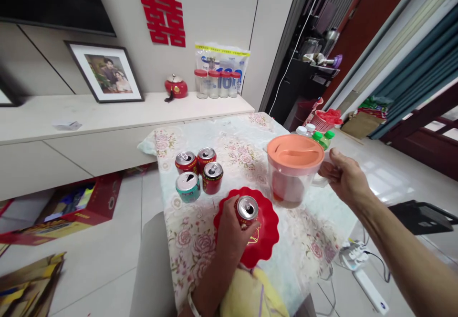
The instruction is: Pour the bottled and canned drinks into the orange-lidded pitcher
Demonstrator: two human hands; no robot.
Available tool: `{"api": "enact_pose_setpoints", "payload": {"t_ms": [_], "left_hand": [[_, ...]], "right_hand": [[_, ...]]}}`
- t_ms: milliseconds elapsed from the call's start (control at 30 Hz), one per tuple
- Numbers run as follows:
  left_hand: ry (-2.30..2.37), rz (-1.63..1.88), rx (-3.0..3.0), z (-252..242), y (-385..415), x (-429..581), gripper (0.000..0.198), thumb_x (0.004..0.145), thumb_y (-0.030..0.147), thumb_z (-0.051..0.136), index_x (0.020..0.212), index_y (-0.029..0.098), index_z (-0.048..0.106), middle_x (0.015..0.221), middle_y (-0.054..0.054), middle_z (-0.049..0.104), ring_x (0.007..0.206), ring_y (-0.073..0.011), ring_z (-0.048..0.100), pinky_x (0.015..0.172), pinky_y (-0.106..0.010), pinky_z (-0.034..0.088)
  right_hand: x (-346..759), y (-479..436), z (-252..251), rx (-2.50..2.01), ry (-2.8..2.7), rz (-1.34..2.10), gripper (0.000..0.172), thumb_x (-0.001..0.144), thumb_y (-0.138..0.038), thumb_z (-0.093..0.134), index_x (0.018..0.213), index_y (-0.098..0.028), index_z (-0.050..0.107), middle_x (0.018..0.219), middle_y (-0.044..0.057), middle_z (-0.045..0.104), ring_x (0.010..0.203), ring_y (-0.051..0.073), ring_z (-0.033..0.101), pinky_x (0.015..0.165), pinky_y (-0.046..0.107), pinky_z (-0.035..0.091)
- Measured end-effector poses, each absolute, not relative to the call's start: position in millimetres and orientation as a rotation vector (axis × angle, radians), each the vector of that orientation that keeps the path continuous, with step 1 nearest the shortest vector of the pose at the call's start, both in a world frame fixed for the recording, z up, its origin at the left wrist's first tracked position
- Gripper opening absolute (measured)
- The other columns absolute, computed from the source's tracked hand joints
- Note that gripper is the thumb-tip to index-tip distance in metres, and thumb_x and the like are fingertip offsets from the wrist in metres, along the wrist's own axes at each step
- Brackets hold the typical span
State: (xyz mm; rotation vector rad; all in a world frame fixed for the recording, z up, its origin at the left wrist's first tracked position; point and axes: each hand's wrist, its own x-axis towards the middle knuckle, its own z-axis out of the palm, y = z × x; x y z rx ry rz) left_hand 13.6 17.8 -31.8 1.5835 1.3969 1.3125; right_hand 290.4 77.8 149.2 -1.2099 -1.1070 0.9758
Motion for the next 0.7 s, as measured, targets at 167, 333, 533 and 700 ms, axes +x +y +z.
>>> {"api": "enact_pose_setpoints", "payload": {"t_ms": [167,333,533,700], "left_hand": [[1.424,1.295,1.548,-33.4,17.6,14.1,0.072,0.070,0.024,0.081,0.133,0.023,0.048,0.130,-0.014,0.066,0.125,-0.0351,0.067,0.108,-0.058,0.056],[1.426,1.322,1.547,-30.2,17.1,13.5,0.069,0.070,0.024,0.081,0.132,0.024,0.051,0.126,-0.011,0.070,0.120,-0.0324,0.070,0.105,-0.053,0.058],[1.436,1.300,1.529,-32.0,16.6,12.6,0.071,0.069,0.027,0.080,0.134,0.023,0.050,0.130,-0.014,0.069,0.124,-0.0349,0.069,0.108,-0.057,0.057],[1.427,1.230,1.463,-29.0,16.4,12.5,0.073,0.070,0.028,0.078,0.137,0.023,0.046,0.135,-0.016,0.067,0.129,-0.0368,0.066,0.111,-0.061,0.053]], "right_hand": [[282.9,96.4,107.5,-1.075,-0.953,0.958,0.038,0.102,-0.041,0.067,0.073,-0.019,0.054,0.057,-0.013,0.041,0.041,0.004,0.033,0.040,0.018,0.032],[277.2,107.6,73.3,-1.038,-0.873,0.926,0.028,0.102,-0.041,0.067,0.088,-0.017,0.063,0.067,-0.009,0.054,0.046,0.005,0.043,0.042,0.018,0.039],[280.0,111.7,48.5,-1.076,-0.876,0.892,0.027,0.103,-0.044,0.065,0.104,-0.017,0.067,0.085,-0.003,0.066,0.059,0.009,0.058,0.051,0.023,0.051],[284.9,107.9,44.6,-1.160,-0.963,0.831,0.031,0.103,-0.047,0.064,0.108,-0.017,0.068,0.091,0.000,0.070,0.066,0.011,0.063,0.058,0.027,0.056]]}}
